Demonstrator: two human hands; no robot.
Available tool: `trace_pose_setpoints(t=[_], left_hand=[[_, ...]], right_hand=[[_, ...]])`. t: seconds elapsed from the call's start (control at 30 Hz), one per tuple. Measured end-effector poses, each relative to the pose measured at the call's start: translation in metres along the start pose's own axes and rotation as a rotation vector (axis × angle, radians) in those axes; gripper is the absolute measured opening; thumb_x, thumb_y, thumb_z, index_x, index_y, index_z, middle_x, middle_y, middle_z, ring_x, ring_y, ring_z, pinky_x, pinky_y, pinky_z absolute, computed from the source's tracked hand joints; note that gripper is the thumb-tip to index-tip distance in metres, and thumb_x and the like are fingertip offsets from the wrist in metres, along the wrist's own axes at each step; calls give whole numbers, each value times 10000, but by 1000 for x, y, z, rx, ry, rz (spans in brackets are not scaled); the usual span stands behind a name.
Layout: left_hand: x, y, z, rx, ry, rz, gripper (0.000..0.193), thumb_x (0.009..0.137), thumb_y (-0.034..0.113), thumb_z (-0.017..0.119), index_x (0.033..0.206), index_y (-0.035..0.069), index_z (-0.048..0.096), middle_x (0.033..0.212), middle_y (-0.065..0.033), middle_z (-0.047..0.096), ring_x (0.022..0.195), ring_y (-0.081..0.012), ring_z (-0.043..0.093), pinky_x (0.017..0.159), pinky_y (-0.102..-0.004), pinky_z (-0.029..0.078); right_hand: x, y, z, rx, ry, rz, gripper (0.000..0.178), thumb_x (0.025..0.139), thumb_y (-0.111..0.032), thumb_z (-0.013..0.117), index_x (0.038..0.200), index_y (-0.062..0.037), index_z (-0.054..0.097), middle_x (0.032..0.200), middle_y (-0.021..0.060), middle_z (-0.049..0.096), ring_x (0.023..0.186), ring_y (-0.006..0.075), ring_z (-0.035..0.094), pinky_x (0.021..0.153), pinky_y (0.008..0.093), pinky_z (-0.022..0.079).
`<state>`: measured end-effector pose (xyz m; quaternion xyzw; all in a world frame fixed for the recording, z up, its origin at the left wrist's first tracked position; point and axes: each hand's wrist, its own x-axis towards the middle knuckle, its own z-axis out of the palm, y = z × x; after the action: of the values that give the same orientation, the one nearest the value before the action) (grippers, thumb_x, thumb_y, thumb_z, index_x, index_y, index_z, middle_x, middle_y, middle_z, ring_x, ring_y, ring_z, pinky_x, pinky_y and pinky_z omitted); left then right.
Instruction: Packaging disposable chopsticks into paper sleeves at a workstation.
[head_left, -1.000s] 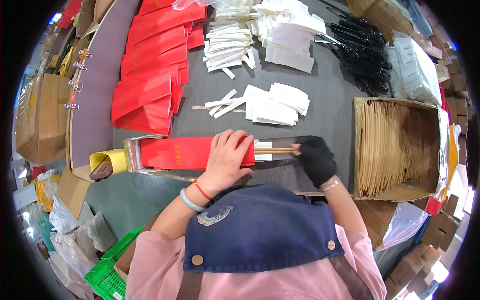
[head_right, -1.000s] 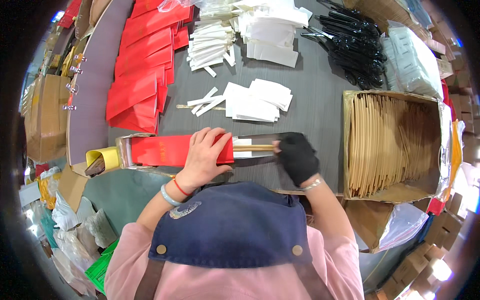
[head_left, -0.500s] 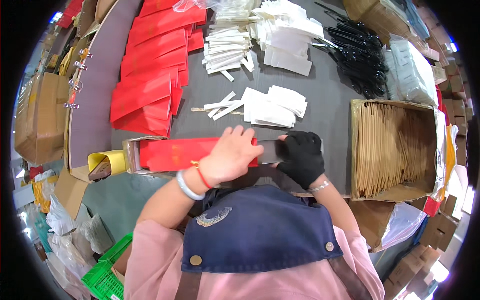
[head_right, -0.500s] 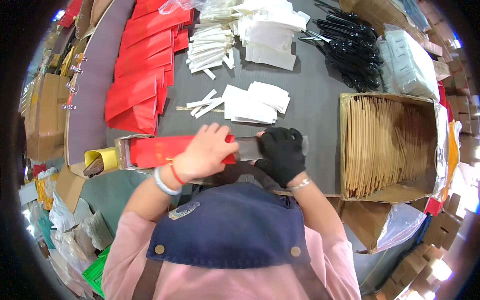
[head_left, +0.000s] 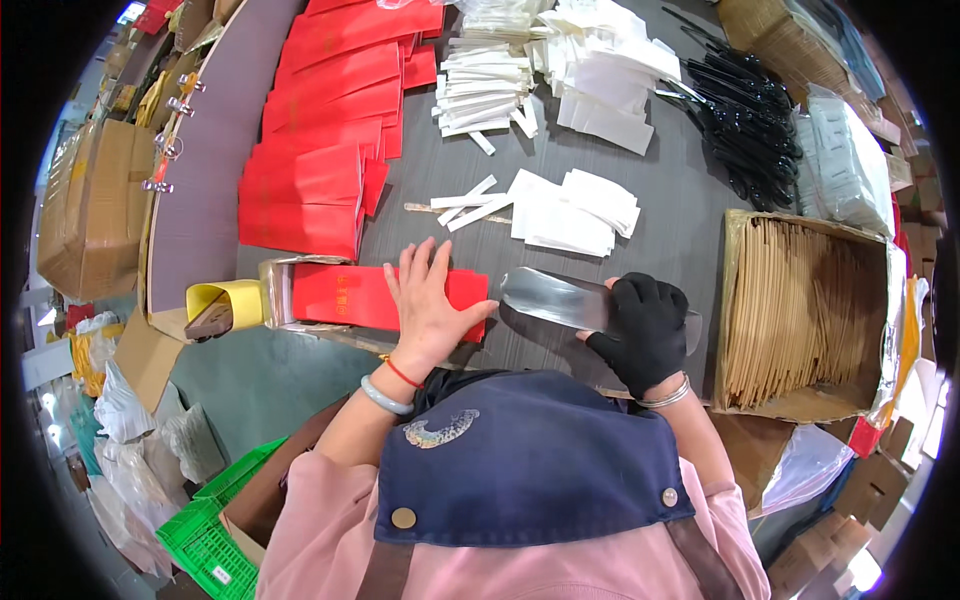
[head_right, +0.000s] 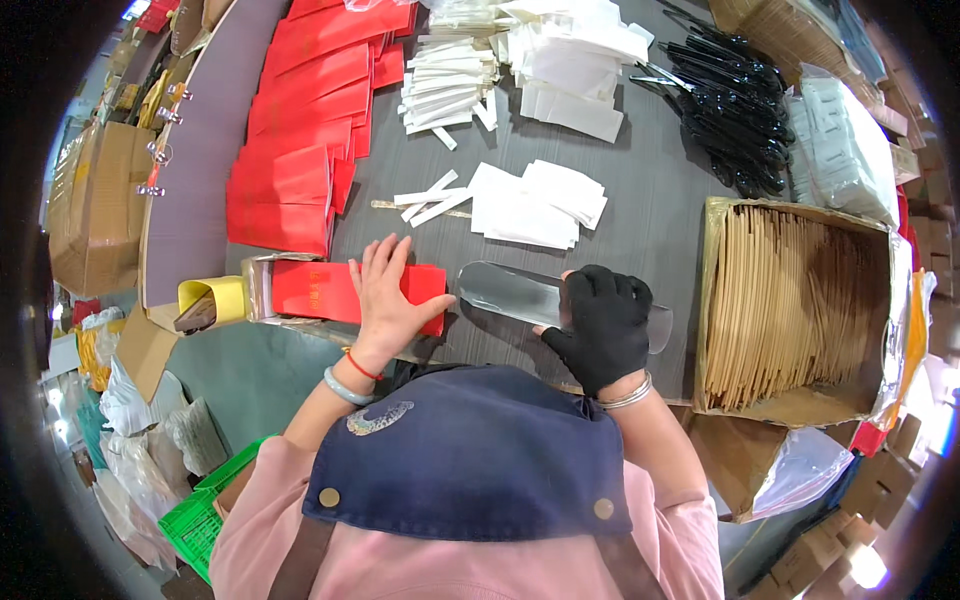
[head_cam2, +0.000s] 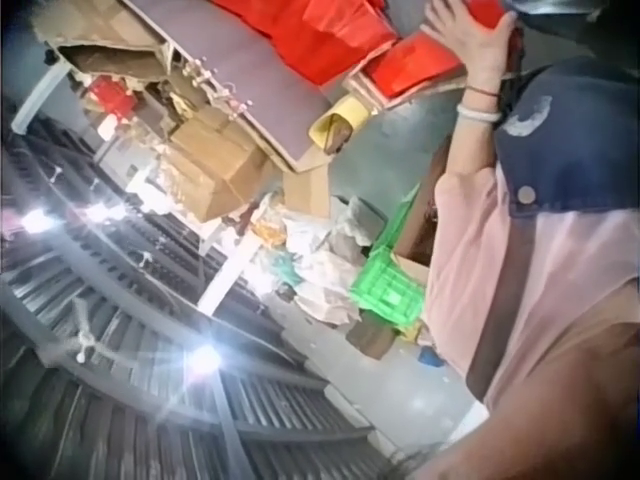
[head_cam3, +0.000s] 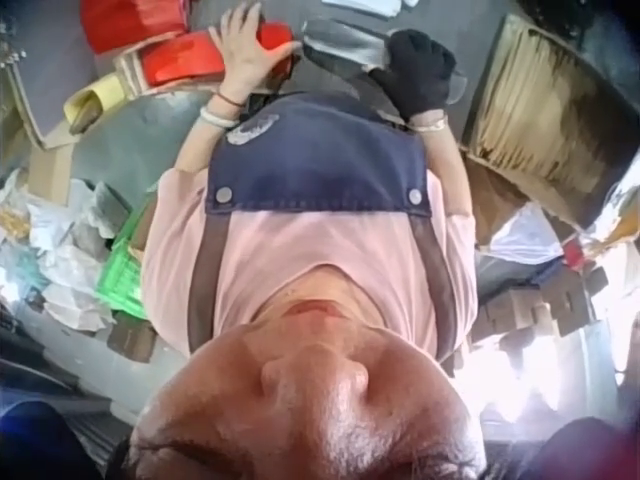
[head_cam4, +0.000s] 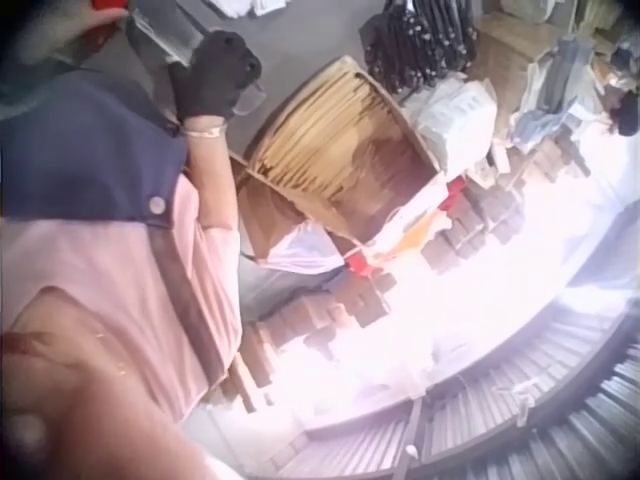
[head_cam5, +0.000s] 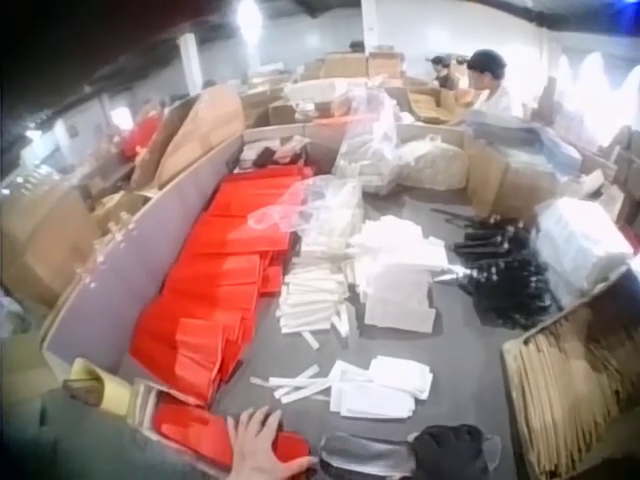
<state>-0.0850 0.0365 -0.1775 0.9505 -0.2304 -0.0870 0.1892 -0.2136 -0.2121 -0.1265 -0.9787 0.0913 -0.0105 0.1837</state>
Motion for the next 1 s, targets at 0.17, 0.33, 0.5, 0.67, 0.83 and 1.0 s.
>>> trace_pose_setpoints(t=[0.17, 0.33, 0.5, 0.67, 0.83, 1.0], left_hand=[[4, -7, 3, -79, -22, -13, 952, 659, 467, 838, 1395, 3, 452, 1448, -191, 424, 1405, -379, 285, 1161, -589, 97], [8, -2, -4, -141, -82, 12, 904, 696, 421, 830, 1400, 4, 446, 1474, -195, 405, 1417, -362, 282, 1160, -602, 87], [49, -4, -7, -160, 8, 152, 568, 753, 294, 791, 1226, 55, 588, 1267, -154, 540, 1217, -345, 467, 1029, -512, 332], [93, -14, 13, 34, 158, 183, 110, 779, 158, 741, 826, 117, 650, 896, -60, 583, 911, -309, 558, 745, -438, 410], [96, -1, 3, -19, 149, 179, 104, 771, 137, 736, 817, 115, 645, 898, -73, 577, 890, -299, 554, 763, -435, 429], [100, 49, 21, -208, 130, 466, 225, 750, 132, 759, 930, 87, 633, 975, -88, 574, 934, -309, 541, 822, -414, 454]], right_hand=[[5, 0, 7, 55, -132, -28, 627, 640, -426, 810, 1133, -94, 612, 1096, 92, 592, 1063, 299, 549, 965, 464, 354], [24, -33, 52, 168, -36, -203, 624, 694, -482, 769, 1138, -74, 607, 1082, 120, 594, 1060, 322, 531, 945, 454, 366], [25, -15, 45, 150, -6, -169, 586, 703, -401, 799, 1169, -94, 617, 1189, 115, 604, 1146, 317, 519, 986, 453, 360], [-11, 73, -5, 147, 425, 184, 382, 779, -158, 779, 1115, -38, 644, 1125, 122, 638, 1051, 287, 597, 926, 392, 459], [-106, 189, -40, -55, 575, 846, 347, 892, -236, 700, 1140, -1, 641, 1098, 118, 656, 1004, 240, 618, 898, 345, 483], [-147, 246, -31, -31, 427, 960, 318, 891, -211, 687, 1111, 15, 647, 1099, 142, 671, 1005, 272, 643, 885, 368, 501]])
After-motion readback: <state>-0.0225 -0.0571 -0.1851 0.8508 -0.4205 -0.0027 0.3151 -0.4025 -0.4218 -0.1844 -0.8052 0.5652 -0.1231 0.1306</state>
